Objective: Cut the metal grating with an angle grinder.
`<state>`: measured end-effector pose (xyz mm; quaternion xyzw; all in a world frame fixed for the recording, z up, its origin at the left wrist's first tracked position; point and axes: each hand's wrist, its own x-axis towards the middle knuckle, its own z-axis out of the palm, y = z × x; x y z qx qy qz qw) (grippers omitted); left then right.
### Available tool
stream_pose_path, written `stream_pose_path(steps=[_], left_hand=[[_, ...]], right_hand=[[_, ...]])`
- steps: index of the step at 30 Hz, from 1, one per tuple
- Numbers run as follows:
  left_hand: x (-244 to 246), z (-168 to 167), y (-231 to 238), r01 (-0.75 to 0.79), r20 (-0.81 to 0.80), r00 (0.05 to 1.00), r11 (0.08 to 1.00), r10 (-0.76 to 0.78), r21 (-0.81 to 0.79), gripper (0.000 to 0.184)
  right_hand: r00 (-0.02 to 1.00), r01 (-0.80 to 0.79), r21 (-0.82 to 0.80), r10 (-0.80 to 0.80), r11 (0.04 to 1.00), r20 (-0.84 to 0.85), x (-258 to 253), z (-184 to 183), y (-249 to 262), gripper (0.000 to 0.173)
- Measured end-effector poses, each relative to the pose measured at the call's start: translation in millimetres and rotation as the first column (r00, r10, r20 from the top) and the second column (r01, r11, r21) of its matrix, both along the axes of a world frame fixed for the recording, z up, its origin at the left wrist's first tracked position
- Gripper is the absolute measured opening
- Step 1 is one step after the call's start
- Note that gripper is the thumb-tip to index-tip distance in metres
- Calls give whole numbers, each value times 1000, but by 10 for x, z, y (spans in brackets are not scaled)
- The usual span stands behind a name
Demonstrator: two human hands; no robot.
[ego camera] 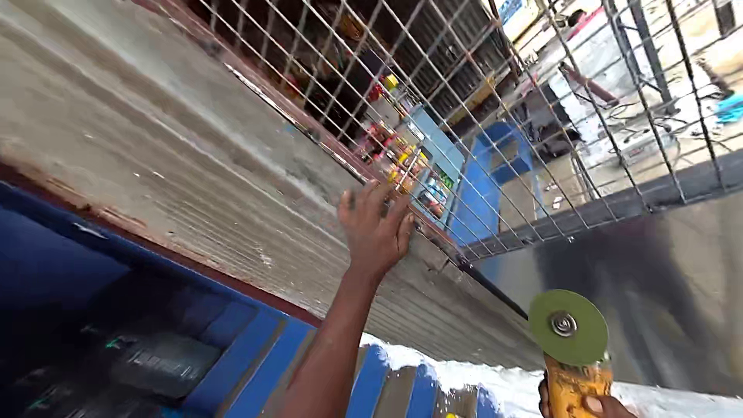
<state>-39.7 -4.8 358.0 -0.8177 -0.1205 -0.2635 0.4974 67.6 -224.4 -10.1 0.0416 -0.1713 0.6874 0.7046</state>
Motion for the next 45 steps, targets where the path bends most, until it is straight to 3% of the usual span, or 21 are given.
stream_pose_path(steps=[6,11,13,15,21,24,28,31,37,41,45], left_hand=[[257,-63,192,-52,58,997,996,47,77,56],[305,-163,198,-43,132,991,998,38,39,68],[326,-172,237,-25,166,986,998,16,51,68],[378,-162,280,12,183,983,998,-24,69,64],[351,-191,249,37,192,980,999,-43,33,58],[290,-160,235,86,147,986,995,-79,-41,55],[176,-33,251,162,41,986,982,-159,-93,42],[181,-69,316,262,98,961,964,-257,-46,40],[163,-138,358,366,186,916,930,-355,-30,44],[151,-139,356,400,199,901,915,-385,-41,44],[130,-150,367,423,201,893,904,-404,-60,43]], right_hand=[[996,-64,-89,57,994,-71,-279,156,80,46],[998,-1,-49,-3,999,-64,-267,363,92,25],[998,-9,-19,8,1000,-67,-220,313,211,29],[1000,25,-90,-24,996,10,-161,370,311,34],[982,64,-182,-29,981,187,-51,337,401,62],[923,167,-214,-76,962,378,119,371,353,66],[745,329,-146,-162,933,648,349,496,284,62],[623,393,-105,-181,914,761,458,554,272,68],[457,420,-65,-149,905,877,461,873,419,71],[487,416,-31,-194,909,852,441,1218,605,68],[436,426,-51,-156,904,886,497,1035,561,65]])
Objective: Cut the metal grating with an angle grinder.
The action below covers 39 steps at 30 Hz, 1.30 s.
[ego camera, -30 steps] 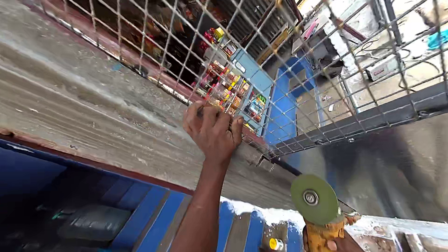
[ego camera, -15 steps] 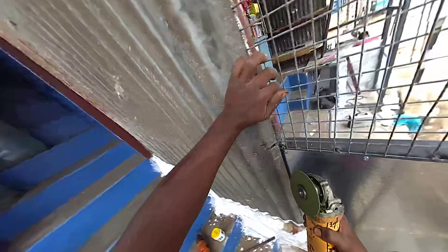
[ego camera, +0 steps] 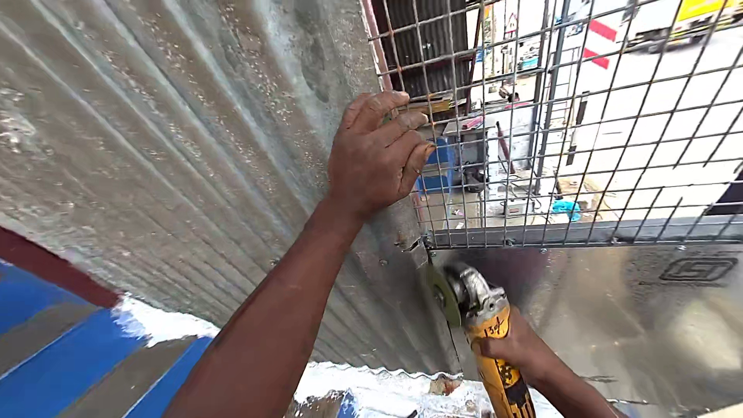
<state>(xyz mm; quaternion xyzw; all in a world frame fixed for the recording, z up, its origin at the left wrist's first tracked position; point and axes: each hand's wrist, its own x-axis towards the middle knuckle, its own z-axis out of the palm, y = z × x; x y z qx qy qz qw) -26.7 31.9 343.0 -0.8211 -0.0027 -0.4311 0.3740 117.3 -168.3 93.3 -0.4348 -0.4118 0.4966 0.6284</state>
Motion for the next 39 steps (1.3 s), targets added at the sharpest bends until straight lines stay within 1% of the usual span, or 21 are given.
stream_pose_path(steps=[2,4,7,11,16,20,22,24,25,26,27,29,30,31,32,34,36,39], left_hand=[[9,14,11,23,19,1000,1000,-23,4,44],[-7,-8,23,52,53,997,999,-52,-8,44],[-23,-19,24,81,77,994,996,-79,-26,44],[-5,-15,23,68,83,994,998,-68,-9,43],[-11,-19,24,44,80,996,999,-44,-1,43],[-3,0,19,70,91,993,998,-69,-5,43],[-37,9,-5,50,161,986,998,-42,-46,46],[-127,-91,-37,69,305,952,988,-25,-135,53],[-199,-250,-94,89,376,927,972,-1,-216,59],[-279,-495,-194,100,434,899,939,56,-328,68],[-346,-799,-316,94,477,866,888,150,-451,79],[-391,-1412,-500,66,488,795,749,359,-659,104],[-361,-1644,-555,62,463,764,663,450,-746,118],[-305,-1790,-607,71,431,736,574,523,-816,129],[-239,-1857,-649,86,407,711,504,573,-859,136],[-120,-1845,-706,79,368,668,431,647,-899,141],[-66,-1802,-717,54,346,632,405,694,-913,142],[-71,-1756,-701,35,320,608,378,726,-925,147]], right_hand=[[1000,-10,-1,10,1000,-8,-2,-129,-74,67],[998,-20,-2,20,1000,-57,-46,-185,-128,70],[996,-7,14,9,1000,-90,-98,-168,-138,71],[999,10,19,-9,1000,-43,-48,-98,-139,68],[1000,19,24,-19,1000,-7,-19,-76,-136,70],[997,4,38,-1,999,-81,-7,-175,-238,67],[990,-1,34,5,999,-139,17,-281,-331,69],[980,10,21,-5,1000,-200,47,-390,-453,74],[974,22,15,-18,1000,-227,75,-444,-529,75],[969,34,14,-30,999,-247,121,-502,-608,75],[962,40,28,-31,999,-269,179,-563,-684,73],[950,32,75,-6,997,-313,297,-690,-801,63],[946,23,89,7,996,-324,347,-739,-841,58],[945,14,97,19,995,-327,392,-780,-872,54],[943,10,101,24,995,-333,428,-812,-893,53],[936,9,100,26,995,-352,477,-886,-910,52],[922,-8,100,46,995,-383,508,-975,-879,54],[888,-52,126,104,991,-448,545,-1076,-753,58]])
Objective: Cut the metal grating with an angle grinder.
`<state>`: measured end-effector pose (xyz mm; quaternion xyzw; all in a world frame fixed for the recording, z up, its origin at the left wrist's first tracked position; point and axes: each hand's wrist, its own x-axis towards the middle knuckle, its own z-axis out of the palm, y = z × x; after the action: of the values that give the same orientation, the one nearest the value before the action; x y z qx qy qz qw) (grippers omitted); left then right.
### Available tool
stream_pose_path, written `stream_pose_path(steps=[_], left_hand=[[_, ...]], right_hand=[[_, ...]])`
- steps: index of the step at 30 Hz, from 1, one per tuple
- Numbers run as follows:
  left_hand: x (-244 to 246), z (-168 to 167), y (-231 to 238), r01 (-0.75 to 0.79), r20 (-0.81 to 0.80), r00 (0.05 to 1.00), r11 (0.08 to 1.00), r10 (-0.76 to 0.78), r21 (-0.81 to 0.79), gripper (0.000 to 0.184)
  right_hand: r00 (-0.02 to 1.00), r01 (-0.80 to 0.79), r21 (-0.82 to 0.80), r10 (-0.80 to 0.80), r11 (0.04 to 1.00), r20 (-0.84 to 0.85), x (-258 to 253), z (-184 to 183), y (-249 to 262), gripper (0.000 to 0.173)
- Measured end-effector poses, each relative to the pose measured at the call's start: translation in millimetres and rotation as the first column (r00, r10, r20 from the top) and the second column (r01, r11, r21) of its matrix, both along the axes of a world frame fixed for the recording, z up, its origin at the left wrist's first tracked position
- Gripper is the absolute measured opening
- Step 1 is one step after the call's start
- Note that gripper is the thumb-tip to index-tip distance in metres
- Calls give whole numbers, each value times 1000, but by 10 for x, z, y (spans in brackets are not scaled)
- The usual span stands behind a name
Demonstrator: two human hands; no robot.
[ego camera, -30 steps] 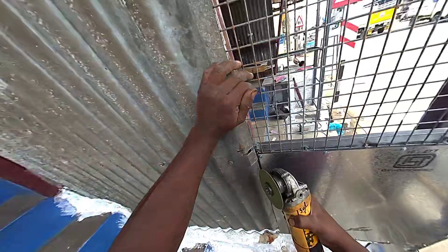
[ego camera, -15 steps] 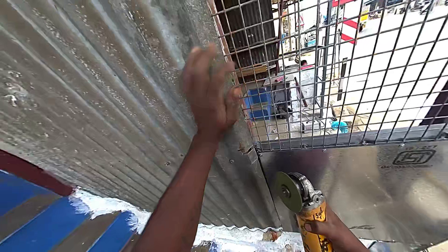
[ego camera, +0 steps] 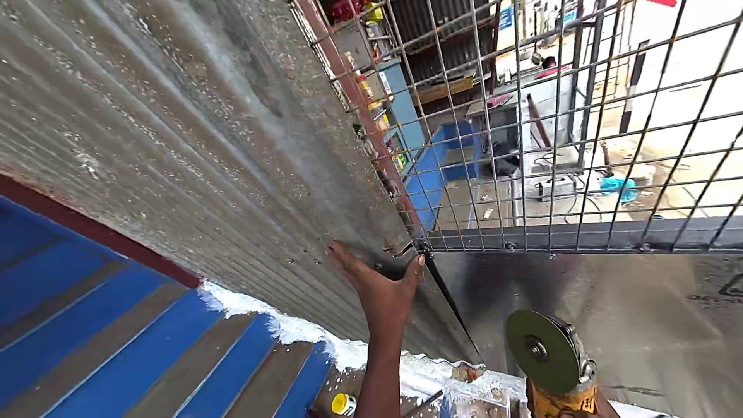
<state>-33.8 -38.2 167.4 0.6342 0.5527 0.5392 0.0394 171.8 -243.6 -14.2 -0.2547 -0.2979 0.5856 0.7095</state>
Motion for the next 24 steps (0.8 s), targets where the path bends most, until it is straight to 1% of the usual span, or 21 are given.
stream_pose_path(steps=[3,5,8,11,13,15,19,20,22,24], left_hand=[[33,58,-18,-58,-20,998,996,57,-67,153],[88,84,-18,-102,-39,994,990,98,-100,149],[142,64,8,-164,-97,983,984,156,-76,139],[133,52,28,-197,-169,968,979,186,-48,137],[128,51,23,-210,-178,964,977,200,-41,136],[101,52,10,-196,-178,967,979,184,-49,137],[-41,64,-25,-78,-186,981,993,60,-88,144],[-106,59,-46,-20,-176,984,994,1,-103,144],[-254,51,-74,144,-114,981,982,-158,-124,141],[-365,33,-71,306,-33,950,946,-311,-108,136]], right_hand=[[998,-52,21,53,998,-45,9,-38,132,60],[995,-82,7,82,997,-54,17,-49,233,62],[988,-126,23,128,992,-87,49,-111,414,66],[984,-165,83,170,983,-56,99,-182,560,64],[981,-189,64,191,980,-25,101,-159,573,60],[978,-201,37,202,979,-47,77,-135,569,62],[973,-218,72,223,973,-67,60,-105,500,60],[974,-212,69,217,975,-69,57,-91,455,60],[980,-186,54,190,981,-67,67,-72,369,64],[984,-162,46,164,986,-64,79,-63,283,66]])
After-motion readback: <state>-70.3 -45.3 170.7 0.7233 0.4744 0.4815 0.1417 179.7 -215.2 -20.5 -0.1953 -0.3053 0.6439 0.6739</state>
